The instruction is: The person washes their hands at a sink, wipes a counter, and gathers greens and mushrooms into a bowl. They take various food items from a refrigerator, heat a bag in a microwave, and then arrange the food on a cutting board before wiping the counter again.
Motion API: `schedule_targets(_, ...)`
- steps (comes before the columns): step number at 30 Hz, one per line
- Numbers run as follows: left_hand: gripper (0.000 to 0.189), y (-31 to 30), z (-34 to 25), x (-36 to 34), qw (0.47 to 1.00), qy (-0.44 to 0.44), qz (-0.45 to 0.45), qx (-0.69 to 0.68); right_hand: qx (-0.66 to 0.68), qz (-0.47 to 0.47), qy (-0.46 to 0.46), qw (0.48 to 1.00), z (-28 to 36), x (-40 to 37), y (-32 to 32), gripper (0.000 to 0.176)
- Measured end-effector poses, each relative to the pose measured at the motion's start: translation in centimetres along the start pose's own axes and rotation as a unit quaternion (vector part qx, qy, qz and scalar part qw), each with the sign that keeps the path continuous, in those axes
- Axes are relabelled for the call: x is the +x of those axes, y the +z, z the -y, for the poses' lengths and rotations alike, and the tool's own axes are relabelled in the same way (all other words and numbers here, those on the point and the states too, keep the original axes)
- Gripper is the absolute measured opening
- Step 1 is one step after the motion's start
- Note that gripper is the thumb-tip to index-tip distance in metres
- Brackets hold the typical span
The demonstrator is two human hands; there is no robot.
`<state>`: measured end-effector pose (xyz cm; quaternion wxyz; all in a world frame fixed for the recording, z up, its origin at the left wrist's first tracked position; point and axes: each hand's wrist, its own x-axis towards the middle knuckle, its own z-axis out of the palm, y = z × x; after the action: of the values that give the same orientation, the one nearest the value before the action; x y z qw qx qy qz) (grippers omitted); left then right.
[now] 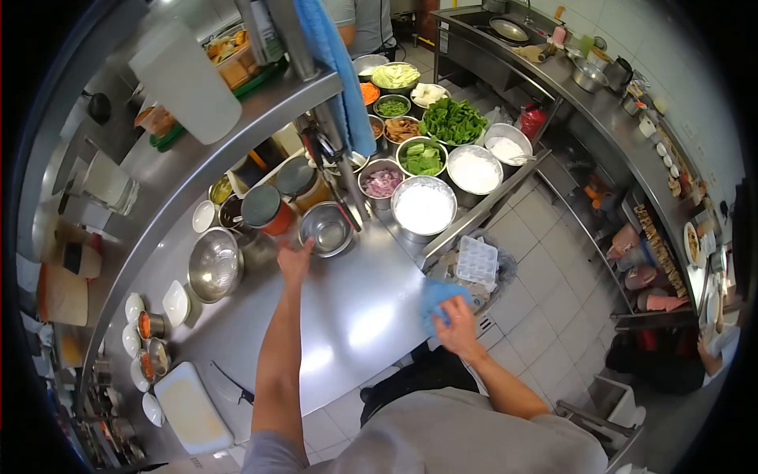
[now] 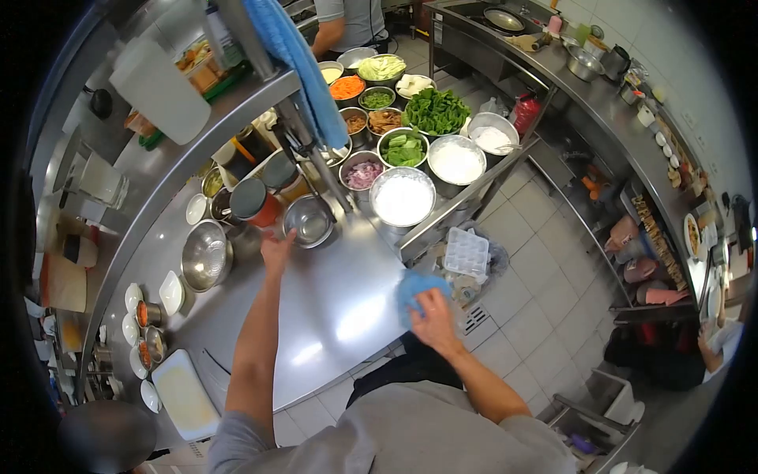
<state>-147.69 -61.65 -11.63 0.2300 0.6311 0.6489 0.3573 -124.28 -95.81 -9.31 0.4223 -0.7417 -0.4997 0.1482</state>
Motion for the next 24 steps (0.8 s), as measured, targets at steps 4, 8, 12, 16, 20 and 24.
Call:
schedule_targets(4, 0.039, 1.3, 0.2, 1.3, 0.995, 0.052, 0.024, 0.079, -0.012, 0.07, -0.118, 0.991, 3.4, 4.1, 1.2, 0.028)
schedule_targets(8, 0.026, -0.3, -2.7, 0.7, 0.99, -0.024, 0.029, 0.134, 0.087, 0.114, -0.114, 0.983, 5.2, 8.2, 3.0, 0.027)
schedule_targets(12, 0.022, -2.6, -3.9, -0.2, 0.987, 0.032, -0.031, 0.155, 0.137, 0.136, -0.162, 0.968, 8.1, 11.6, 4.8, 0.028)
schedule_targets(16, 0.021, -7.0, -5.0, -2.2, 0.99, 0.1, 0.013, 0.095, 0.113, 0.048, -0.282, 0.951, 11.5, 14.6, 7.2, 0.037)
schedule_targets(20, 0.022, -10.4, -7.4, -5.0, 0.981, 0.12, 0.15, 0.04, 0.006, 0.018, -0.307, 0.952, 14.9, 16.3, 7.6, 0.049)
schedule_targets(24, 0.018, -12.8, -10.6, -8.5, 0.945, 0.162, 0.286, -0.001, -0.068, 0.075, -0.308, 0.946, 14.8, 15.2, 7.0, 0.05)
